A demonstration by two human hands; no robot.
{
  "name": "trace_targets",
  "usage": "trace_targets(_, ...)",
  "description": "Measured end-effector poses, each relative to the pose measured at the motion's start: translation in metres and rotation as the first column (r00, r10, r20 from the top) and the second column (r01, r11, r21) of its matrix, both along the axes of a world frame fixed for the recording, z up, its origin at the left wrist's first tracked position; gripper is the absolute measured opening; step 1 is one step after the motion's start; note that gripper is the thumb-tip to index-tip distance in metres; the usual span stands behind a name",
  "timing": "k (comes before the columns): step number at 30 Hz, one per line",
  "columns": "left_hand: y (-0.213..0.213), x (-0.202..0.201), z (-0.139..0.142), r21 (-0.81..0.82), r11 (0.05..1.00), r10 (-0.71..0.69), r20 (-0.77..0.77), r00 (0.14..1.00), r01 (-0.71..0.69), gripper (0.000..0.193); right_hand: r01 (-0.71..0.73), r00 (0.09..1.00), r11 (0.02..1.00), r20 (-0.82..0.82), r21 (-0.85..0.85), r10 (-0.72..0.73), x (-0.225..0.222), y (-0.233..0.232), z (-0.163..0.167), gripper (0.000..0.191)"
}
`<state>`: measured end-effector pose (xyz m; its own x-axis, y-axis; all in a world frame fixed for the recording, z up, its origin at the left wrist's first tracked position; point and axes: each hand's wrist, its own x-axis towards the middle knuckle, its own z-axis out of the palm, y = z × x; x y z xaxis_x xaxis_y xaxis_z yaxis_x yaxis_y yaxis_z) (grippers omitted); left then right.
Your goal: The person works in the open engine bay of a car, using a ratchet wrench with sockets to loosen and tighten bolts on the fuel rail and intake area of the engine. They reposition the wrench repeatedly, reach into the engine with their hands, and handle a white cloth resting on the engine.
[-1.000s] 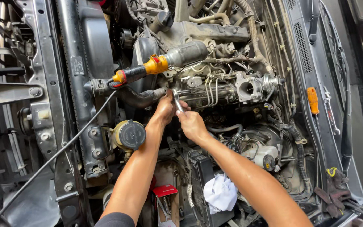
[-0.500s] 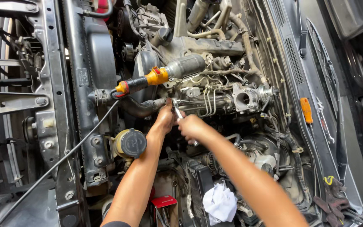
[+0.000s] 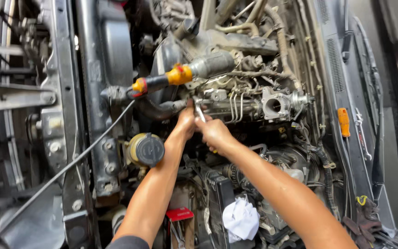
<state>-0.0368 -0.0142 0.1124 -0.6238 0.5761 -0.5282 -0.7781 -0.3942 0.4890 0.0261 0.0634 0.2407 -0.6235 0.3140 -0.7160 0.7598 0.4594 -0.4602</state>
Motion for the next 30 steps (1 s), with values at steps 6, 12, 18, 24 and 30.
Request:
trace_targets(6, 0.001, 0.002, 0.013, -0.195, 0.978, 0.063, -0.043, 0.997, -0.07, 0.06, 0.047, 0.995, 0.998, -0.088, -0.044, -0.051, 0.009, -0.007, 0.01, 0.047)
trace_targets(12, 0.001, 0.002, 0.005, -0.217, 0.974, 0.034, -0.154, 0.988, -0.067, 0.067, 0.032, 0.984, 0.997, -0.172, -0.065, -0.043, 0.022, 0.002, -0.013, 0.05)
trace_targets(18, 0.003, 0.002, 0.002, -0.254, 0.965, 0.028, -0.147, 0.989, -0.065, 0.07, -0.045, 0.963, 0.999, -0.266, 0.008, 0.046, 0.024, 0.002, -0.021, 0.052)
trace_targets(24, 0.002, 0.003, 0.002, -0.272, 0.962, -0.001, -0.137, 0.991, -0.036, 0.074, -0.04, 0.94, 0.998, -0.336, 0.052, 0.055, 0.033, 0.002, -0.039, 0.053)
trace_targets(30, 0.0, 0.003, 0.004, -0.213, 0.975, 0.032, -0.138, 0.99, -0.062, 0.07, -0.053, 0.896, 0.987, -0.429, 0.151, 0.114, 0.037, 0.002, -0.047, 0.051)
